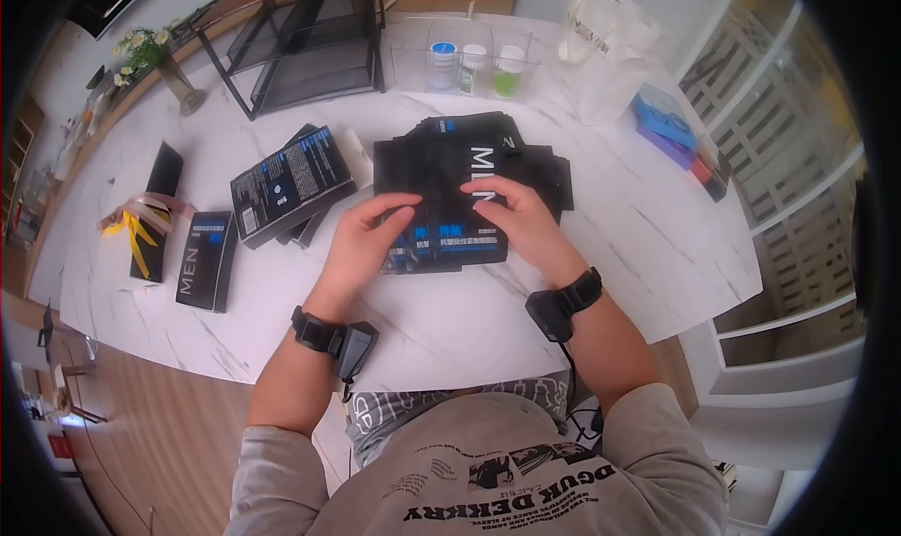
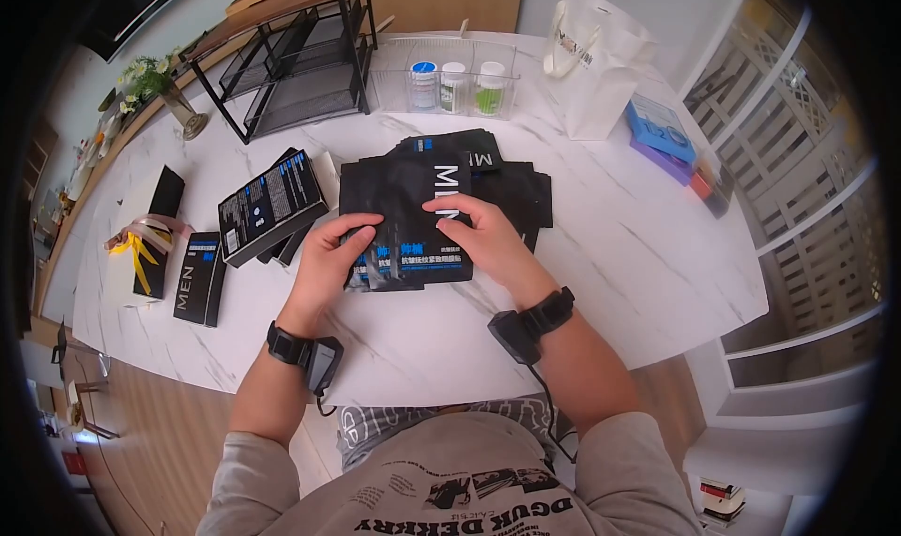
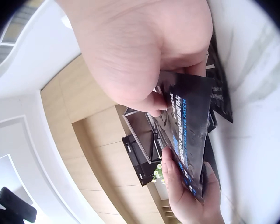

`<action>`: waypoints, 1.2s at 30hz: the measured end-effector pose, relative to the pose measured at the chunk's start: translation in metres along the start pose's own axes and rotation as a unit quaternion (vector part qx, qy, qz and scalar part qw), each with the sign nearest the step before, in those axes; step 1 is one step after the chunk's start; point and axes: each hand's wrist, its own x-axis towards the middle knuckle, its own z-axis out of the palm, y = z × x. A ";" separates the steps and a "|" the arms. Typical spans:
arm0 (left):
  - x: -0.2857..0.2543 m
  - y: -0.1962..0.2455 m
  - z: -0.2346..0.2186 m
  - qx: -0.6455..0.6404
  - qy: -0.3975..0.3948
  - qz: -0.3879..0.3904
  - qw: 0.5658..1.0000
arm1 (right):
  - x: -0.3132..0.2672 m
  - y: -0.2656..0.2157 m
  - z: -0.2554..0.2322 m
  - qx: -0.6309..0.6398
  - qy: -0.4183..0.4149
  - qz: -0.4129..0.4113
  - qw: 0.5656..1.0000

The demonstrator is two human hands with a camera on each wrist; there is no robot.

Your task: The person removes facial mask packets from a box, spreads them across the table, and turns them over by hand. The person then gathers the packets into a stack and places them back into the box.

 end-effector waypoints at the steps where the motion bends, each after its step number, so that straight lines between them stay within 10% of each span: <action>1: 0.000 -0.001 0.000 -0.009 -0.001 0.000 1.000 | 0.000 0.000 -0.001 -0.009 0.000 0.000 1.000; 36: -0.004 0.000 -0.005 -0.014 -0.048 0.002 0.999 | -0.002 0.000 0.003 0.076 -0.045 0.042 0.995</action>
